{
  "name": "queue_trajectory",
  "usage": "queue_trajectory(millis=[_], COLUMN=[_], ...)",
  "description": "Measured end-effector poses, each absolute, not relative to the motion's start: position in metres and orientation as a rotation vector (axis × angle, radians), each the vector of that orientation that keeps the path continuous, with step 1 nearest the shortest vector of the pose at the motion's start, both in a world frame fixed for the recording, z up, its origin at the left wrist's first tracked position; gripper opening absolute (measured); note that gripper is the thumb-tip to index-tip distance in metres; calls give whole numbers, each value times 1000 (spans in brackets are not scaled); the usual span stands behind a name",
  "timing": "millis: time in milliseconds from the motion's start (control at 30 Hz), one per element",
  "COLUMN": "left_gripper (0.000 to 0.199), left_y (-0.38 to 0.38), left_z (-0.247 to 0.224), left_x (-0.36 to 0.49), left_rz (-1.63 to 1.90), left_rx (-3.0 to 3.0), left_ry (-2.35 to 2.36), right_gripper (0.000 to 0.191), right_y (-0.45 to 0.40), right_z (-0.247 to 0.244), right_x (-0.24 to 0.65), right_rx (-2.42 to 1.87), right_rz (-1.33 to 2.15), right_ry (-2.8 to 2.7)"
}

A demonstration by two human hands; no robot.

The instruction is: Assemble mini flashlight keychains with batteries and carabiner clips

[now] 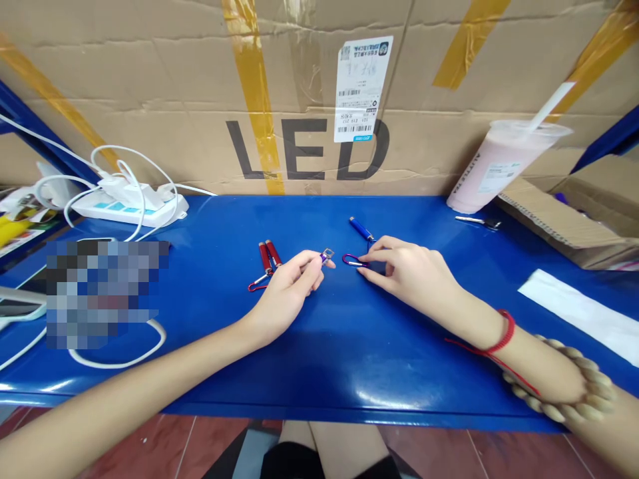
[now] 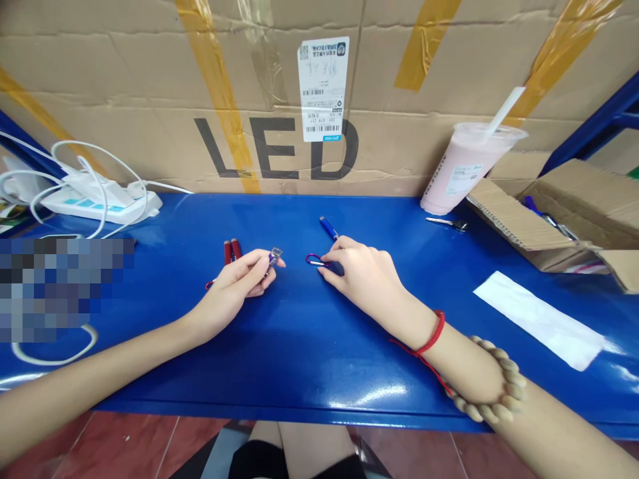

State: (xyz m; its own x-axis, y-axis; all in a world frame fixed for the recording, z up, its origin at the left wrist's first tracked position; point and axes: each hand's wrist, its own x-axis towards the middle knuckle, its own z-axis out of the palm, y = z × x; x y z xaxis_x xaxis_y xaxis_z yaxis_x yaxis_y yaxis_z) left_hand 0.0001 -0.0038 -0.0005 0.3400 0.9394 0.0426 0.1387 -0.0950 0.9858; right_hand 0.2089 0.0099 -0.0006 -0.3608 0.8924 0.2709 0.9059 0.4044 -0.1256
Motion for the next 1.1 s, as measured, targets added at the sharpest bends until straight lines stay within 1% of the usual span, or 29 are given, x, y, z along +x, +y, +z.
queue_trajectory(millis=[133,267,400,633,767,800,867,933,1033,1100], left_gripper=[32,34,29,25,24,23,22,23,24,24], left_y=[-5,-5,-3,-4,-5,-5,-6,-6,-6,-5], left_z=[-3,-5,-6,-7,-8,-7,-7,-6,-5,-5], left_x=[2,1,-1,0,0,0,-1,-1,-1,-1], left_rz=[903,851,827,833,860,858,858,869,882,886], left_rx=[1418,1547,1636,1707,1717,1716,1717,1732,1766,1790], left_ry=[1042,1102,1128,1120,1064,1053,1039,1036,1012,980], right_gripper=[13,10,8,8,8,11,24,35,34,35], right_y=[8,2,-4,-8,-8,-8,-8,-8,-9,-10], right_z=[1,4,4,1,-1,-1,-2,-2,-3,-3], right_x=[204,197,192,189,191,191,192,193,192,192], right_rx=[-1431,-1355,-1324,-1037,-999,-1008,-1023,-1011,-954,-933], right_rz=[47,190,262,284,288,304,295,196,21,-29], right_ry=[-2410,-2431,-2445,-2403,-2395,-2389,-2370,-2388,-2478,-2529])
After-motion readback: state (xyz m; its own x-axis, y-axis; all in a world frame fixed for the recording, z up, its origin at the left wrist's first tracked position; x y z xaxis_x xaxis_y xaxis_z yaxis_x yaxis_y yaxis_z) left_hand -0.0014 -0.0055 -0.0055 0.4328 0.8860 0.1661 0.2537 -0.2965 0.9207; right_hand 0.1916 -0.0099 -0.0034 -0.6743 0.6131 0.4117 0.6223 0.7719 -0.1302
